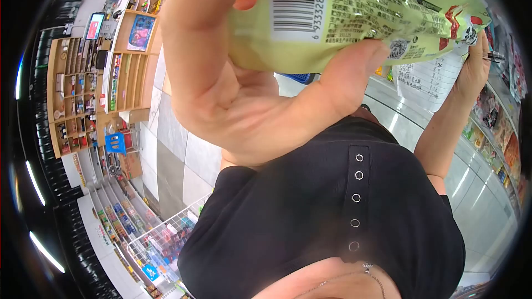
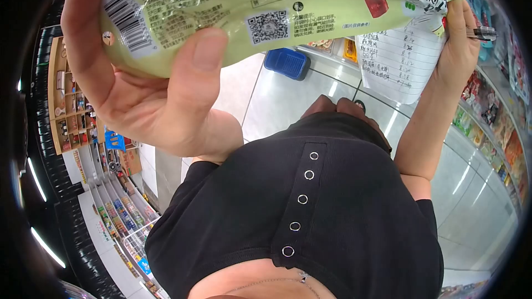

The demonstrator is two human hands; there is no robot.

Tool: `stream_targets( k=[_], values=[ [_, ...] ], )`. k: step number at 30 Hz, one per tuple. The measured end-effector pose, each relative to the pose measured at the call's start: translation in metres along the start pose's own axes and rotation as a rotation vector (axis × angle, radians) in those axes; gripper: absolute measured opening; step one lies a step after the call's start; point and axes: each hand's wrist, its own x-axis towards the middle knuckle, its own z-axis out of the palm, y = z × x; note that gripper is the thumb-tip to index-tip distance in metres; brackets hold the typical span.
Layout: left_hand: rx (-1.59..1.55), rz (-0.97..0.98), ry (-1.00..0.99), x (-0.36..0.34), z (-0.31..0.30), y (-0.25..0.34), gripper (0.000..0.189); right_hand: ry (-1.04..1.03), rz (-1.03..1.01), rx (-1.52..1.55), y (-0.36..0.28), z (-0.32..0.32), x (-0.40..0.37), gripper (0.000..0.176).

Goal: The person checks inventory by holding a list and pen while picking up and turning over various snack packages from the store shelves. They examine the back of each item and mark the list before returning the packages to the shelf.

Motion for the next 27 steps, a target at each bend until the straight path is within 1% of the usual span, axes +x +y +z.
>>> stream_targets(
  k=[2, 4, 7, 10, 13, 16, 19, 27],
  values=[
    [-0.009, 0.002, -0.002, 0.000, 0.000, 0.000, 0.066, -0.062, -0.002, 0.046, -0.001, -0.008, -0.001, 0.027],
    [-0.012, 0.005, -0.001, -0.001, 0.001, 0.002, 0.067, 0.001, -0.006, 0.044, -0.003, 0.001, -0.003, 0.027],
    [-0.016, 0.007, -0.005, -0.001, 0.001, 0.005, 0.069, -0.068, -0.002, 0.101, -0.005, -0.001, -0.001, 0.026],
    [-0.018, 0.006, -0.009, -0.003, 0.002, 0.006, 0.070, 0.097, -0.021, -0.023, -0.005, 0.003, -0.002, 0.025],
    [-0.027, 0.016, -0.012, -0.003, 0.004, 0.007, 0.072, 0.195, 0.000, -0.095, -0.007, 0.009, -0.004, 0.025],
    [-0.025, 0.017, -0.012, -0.004, 0.005, 0.008, 0.074, 0.151, -0.016, -0.040, -0.004, 0.002, -0.004, 0.024],
    [-0.031, 0.018, -0.018, -0.004, 0.007, 0.008, 0.075, 0.016, -0.001, 0.060, -0.005, -0.005, -0.002, 0.024],
    [-0.047, 0.019, -0.026, -0.005, 0.010, 0.007, 0.080, -0.036, -0.011, 0.082, -0.009, -0.007, -0.006, 0.023]
  ],
)
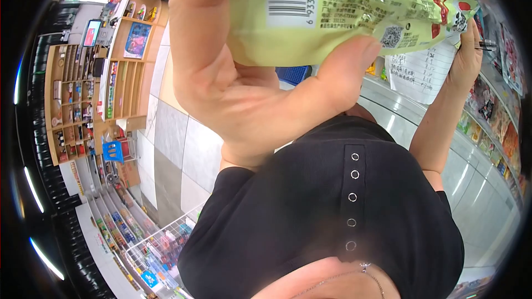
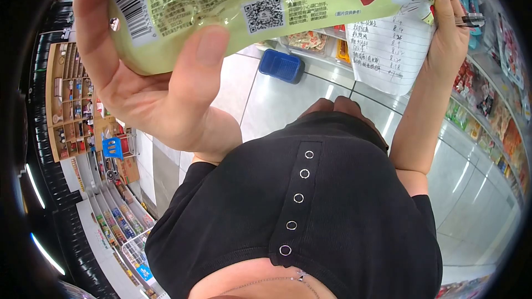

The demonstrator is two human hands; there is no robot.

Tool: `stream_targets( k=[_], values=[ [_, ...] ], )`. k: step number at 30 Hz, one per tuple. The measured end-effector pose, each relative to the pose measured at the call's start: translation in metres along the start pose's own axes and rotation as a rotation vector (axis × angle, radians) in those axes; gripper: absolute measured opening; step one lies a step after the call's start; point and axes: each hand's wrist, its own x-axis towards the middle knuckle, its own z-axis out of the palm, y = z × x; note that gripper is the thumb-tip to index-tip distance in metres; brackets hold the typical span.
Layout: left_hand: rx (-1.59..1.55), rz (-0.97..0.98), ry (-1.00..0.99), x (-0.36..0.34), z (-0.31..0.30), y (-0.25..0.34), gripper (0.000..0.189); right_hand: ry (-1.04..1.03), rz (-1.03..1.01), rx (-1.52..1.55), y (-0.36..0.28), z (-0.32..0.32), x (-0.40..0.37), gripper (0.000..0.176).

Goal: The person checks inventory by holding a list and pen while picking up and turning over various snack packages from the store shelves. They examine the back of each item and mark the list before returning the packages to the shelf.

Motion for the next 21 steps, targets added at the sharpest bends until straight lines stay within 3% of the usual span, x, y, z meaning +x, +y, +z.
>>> stream_targets(
  k=[6, 10, 11, 14, 18, 21],
  values=[
    [-0.007, 0.000, -0.006, 0.000, 0.001, -0.001, 0.083, 0.000, 0.007, 0.011, -0.002, 0.003, -0.001, 0.023],
    [-0.015, -0.003, -0.004, 0.000, 0.002, -0.003, 0.085, 0.184, 0.050, -0.079, 0.003, 0.008, -0.004, 0.023],
    [-0.020, -0.002, -0.005, 0.000, 0.002, -0.004, 0.086, 0.128, 0.051, -0.012, 0.004, 0.007, -0.005, 0.023],
    [-0.032, 0.001, 0.003, 0.001, 0.001, -0.005, 0.088, 0.222, 0.109, -0.083, 0.008, 0.000, -0.005, 0.023],
    [-0.034, 0.008, 0.019, 0.002, -0.002, -0.004, 0.090, 0.203, 0.123, -0.105, 0.007, 0.004, -0.008, 0.024],
    [-0.036, 0.009, 0.031, 0.002, -0.002, -0.005, 0.092, 0.078, 0.150, -0.020, 0.005, 0.002, -0.010, 0.024]
  ],
)
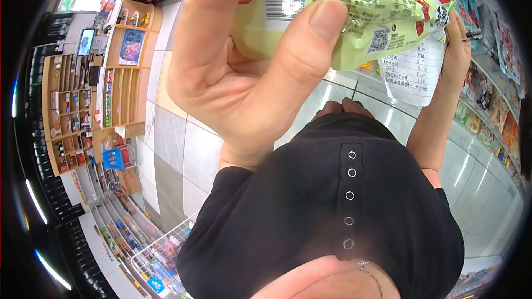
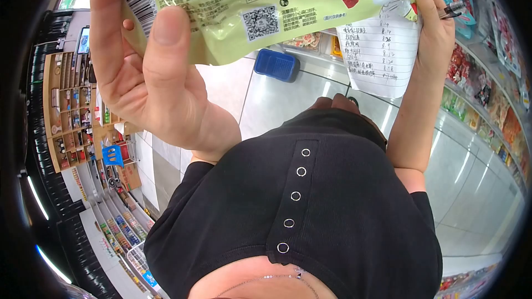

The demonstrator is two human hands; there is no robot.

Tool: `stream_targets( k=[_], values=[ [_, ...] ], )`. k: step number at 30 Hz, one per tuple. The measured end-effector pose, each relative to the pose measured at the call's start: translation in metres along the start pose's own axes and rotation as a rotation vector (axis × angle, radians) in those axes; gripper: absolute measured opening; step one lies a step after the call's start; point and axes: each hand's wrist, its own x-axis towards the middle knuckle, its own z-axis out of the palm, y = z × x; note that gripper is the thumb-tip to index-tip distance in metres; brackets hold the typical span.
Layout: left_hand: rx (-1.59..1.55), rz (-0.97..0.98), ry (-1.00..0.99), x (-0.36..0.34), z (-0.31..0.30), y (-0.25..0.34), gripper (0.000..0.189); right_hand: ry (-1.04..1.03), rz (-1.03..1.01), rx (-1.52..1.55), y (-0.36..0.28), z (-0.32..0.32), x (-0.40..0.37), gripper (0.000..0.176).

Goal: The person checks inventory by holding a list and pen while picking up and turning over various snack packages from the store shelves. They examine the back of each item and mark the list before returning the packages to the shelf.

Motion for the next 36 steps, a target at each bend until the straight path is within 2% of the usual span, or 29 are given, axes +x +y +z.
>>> stream_targets(
  k=[9, 10, 16, 19, 20, 22, 23, 24, 26, 27, 30, 31, 33, 35, 36],
  values=[
    [-0.016, -0.006, 0.033, -0.002, 0.001, -0.005, 0.097, 0.112, 0.079, -0.062, 0.012, -0.012, 0.004, 0.026],
    [-0.021, -0.007, 0.037, -0.002, 0.000, -0.004, 0.098, 0.039, 0.073, -0.047, 0.012, -0.002, 0.002, 0.026],
    [-0.032, -0.010, 0.050, 0.000, 0.001, -0.002, 0.102, -0.002, 0.088, -0.070, 0.015, 0.005, 0.002, 0.025],
    [-0.043, -0.007, 0.055, 0.001, 0.006, -0.002, 0.103, 0.219, 0.105, -0.217, 0.020, -0.014, 0.007, 0.026],
    [-0.049, -0.010, 0.058, 0.003, 0.007, -0.003, 0.104, 0.206, 0.113, -0.232, 0.022, -0.015, 0.004, 0.025],
    [-0.077, -0.014, 0.066, 0.008, 0.009, -0.004, 0.105, 0.181, 0.116, -0.261, 0.015, 0.022, -0.001, 0.021],
    [-0.100, -0.015, 0.071, 0.010, 0.012, -0.005, 0.106, 0.197, 0.115, -0.424, 0.025, 0.003, 0.003, 0.023],
    [-0.147, -0.027, 0.097, 0.011, 0.017, -0.007, 0.107, 0.242, 0.149, -0.639, 0.027, 0.014, -0.001, 0.027],
    [-0.269, -0.131, 0.124, 0.004, 0.034, -0.024, 0.108, 0.102, 0.346, -0.444, 0.066, -0.014, -0.010, 0.039],
    [-0.316, -0.222, 0.098, -0.002, 0.040, -0.037, 0.108, 0.133, 0.511, -0.446, 0.079, -0.007, -0.019, 0.044],
    [-0.238, -0.475, -0.200, -0.044, 0.048, -0.105, 0.088, 0.092, 0.887, -0.268, 0.108, -0.007, -0.050, 0.044],
    [-0.309, -0.578, -0.135, -0.051, 0.066, -0.116, 0.082, 0.091, 1.039, -0.254, 0.106, -0.006, -0.056, 0.042],
    [-0.359, -0.809, -0.099, -0.057, 0.074, -0.146, 0.080, 0.055, 1.106, -0.157, 0.114, -0.019, -0.069, 0.037],
    [-0.268, -0.865, -0.092, -0.045, 0.082, -0.168, 0.077, 0.025, 1.032, -0.122, 0.123, -0.042, -0.081, 0.030],
    [-0.155, -0.803, -0.104, -0.032, 0.089, -0.182, 0.075, 0.088, 1.016, -0.095, 0.119, -0.054, -0.085, 0.028]
  ],
)
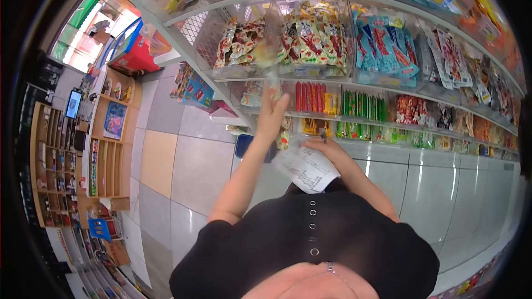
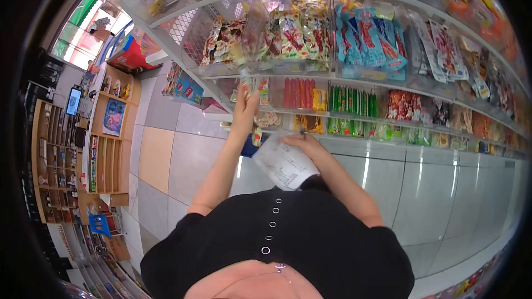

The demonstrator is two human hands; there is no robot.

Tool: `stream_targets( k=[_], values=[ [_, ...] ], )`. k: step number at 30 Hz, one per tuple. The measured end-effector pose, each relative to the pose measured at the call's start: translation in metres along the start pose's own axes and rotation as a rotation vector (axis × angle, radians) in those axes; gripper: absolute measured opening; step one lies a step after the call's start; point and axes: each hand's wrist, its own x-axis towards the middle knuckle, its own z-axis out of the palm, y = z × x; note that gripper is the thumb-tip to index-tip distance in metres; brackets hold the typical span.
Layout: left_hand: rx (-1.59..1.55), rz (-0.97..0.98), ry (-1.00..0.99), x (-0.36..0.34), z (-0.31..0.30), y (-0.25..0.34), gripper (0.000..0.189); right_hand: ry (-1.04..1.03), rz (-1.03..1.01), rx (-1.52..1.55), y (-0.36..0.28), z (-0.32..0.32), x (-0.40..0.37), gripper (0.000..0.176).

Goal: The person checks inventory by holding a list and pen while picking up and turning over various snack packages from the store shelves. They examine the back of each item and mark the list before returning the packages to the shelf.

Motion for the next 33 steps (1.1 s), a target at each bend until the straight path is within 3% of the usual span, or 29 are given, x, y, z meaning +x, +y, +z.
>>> stream_targets(
  k=[3, 5, 7, 9, 11, 14, 16, 18, 19, 20, 22, 25, 30, 33],
  values=[
    [0.230, 0.093, -0.054, 0.069, 0.009, 0.011, 0.072, 0.139, -0.010, 0.112, -0.015, -0.024, -0.025, 0.024],
    [0.153, -0.069, -0.149, 0.114, 0.029, 0.029, 0.069, 0.204, -0.034, 0.145, -0.026, -0.041, -0.041, 0.024],
    [0.271, -0.064, -0.197, 0.172, 0.049, 0.015, 0.060, 0.239, -0.047, 0.162, -0.032, -0.050, -0.048, 0.025],
    [0.503, 0.125, -0.165, 0.207, 0.072, -0.001, 0.049, 0.258, -0.051, 0.157, -0.035, -0.062, -0.050, 0.026],
    [0.681, 0.548, 0.242, 0.204, 0.093, -0.019, 0.038, 0.279, -0.102, 0.089, -0.018, -0.094, -0.045, 0.029],
    [0.449, 0.627, 0.181, 0.167, 0.072, 0.017, 0.032, 0.229, -0.110, 0.145, -0.020, -0.089, -0.037, 0.036],
    [0.584, 0.713, 0.274, 0.162, 0.027, 0.024, 0.026, 0.175, -0.116, 0.174, -0.031, -0.076, -0.045, 0.050],
    [0.576, 0.703, 0.417, 0.185, -0.027, 0.010, 0.021, 0.223, -0.108, 0.124, -0.027, -0.081, -0.034, 0.057],
    [0.596, 0.600, 0.431, 0.195, -0.058, 0.007, 0.018, 0.250, -0.099, 0.102, -0.024, -0.081, -0.031, 0.060],
    [0.857, 0.550, 0.489, 0.206, -0.091, -0.006, 0.027, 0.246, -0.097, 0.092, -0.026, -0.079, -0.027, 0.061],
    [1.042, 0.172, 0.496, 0.233, -0.141, -0.044, 0.045, 0.236, -0.097, 0.078, -0.028, -0.068, -0.016, 0.064],
    [1.043, -0.236, 0.279, 0.260, -0.170, -0.071, 0.062, 0.263, -0.137, 0.107, -0.034, -0.035, -0.003, 0.063],
    [0.797, -0.030, 0.066, 0.259, -0.203, -0.070, 0.055, 0.298, -0.250, 0.073, -0.012, 0.008, 0.037, 0.061],
    [0.571, 0.023, 0.166, 0.251, -0.220, -0.045, 0.046, 0.343, -0.322, -0.004, -0.009, 0.037, 0.052, 0.062]
  ],
)
